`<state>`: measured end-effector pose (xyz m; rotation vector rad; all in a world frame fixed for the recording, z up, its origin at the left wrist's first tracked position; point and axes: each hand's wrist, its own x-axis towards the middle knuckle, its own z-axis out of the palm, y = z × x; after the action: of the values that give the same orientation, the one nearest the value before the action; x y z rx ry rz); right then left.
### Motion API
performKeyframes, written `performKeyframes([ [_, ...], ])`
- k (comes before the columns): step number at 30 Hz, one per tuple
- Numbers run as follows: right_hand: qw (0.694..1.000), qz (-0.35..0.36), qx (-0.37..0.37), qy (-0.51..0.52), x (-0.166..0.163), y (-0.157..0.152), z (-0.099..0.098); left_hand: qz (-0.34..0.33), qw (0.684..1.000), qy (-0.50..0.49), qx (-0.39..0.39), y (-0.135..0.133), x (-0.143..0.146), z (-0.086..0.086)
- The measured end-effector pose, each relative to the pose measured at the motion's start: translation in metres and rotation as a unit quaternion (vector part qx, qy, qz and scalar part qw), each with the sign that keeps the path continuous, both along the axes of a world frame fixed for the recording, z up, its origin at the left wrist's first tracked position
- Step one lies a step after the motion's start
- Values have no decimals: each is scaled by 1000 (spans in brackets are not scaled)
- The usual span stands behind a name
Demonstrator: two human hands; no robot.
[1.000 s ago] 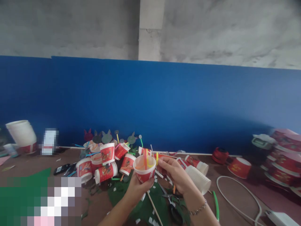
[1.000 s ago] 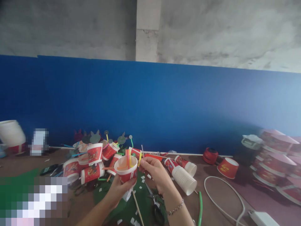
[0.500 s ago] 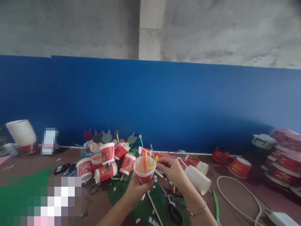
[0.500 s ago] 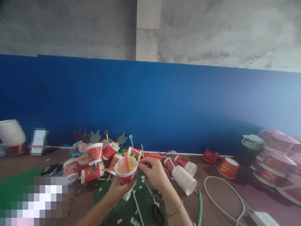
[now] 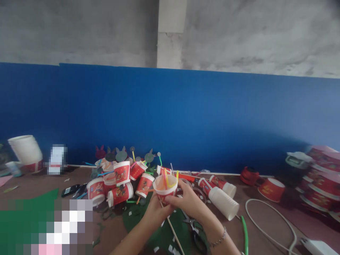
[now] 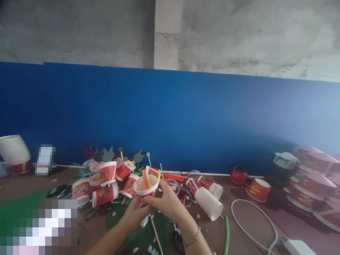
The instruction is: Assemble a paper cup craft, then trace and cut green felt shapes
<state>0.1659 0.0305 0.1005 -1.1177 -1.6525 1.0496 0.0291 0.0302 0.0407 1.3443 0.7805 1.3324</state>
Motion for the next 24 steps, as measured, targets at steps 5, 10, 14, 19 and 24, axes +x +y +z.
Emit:
performKeyframes([
  [5, 993, -9, -26, 113, 4, 4, 3, 30, 990, -140, -12, 4, -10, 10],
  [10, 989, 38, -35, 139, 10, 3, 8, 17, 961, -263, -81, 15, -18, 16],
  [14, 991, 71, -7, 110, 11, 6, 3, -24, 946, -306, -103, 14, -17, 15],
  [19, 996, 81, 14, 30, 15, 4, 0, -70, 945, -294, -121, 8, -19, 22],
  [24, 996, 87, 10, -24, 19, -4, 5, -124, 964, -197, -131, 11, -27, 20],
])
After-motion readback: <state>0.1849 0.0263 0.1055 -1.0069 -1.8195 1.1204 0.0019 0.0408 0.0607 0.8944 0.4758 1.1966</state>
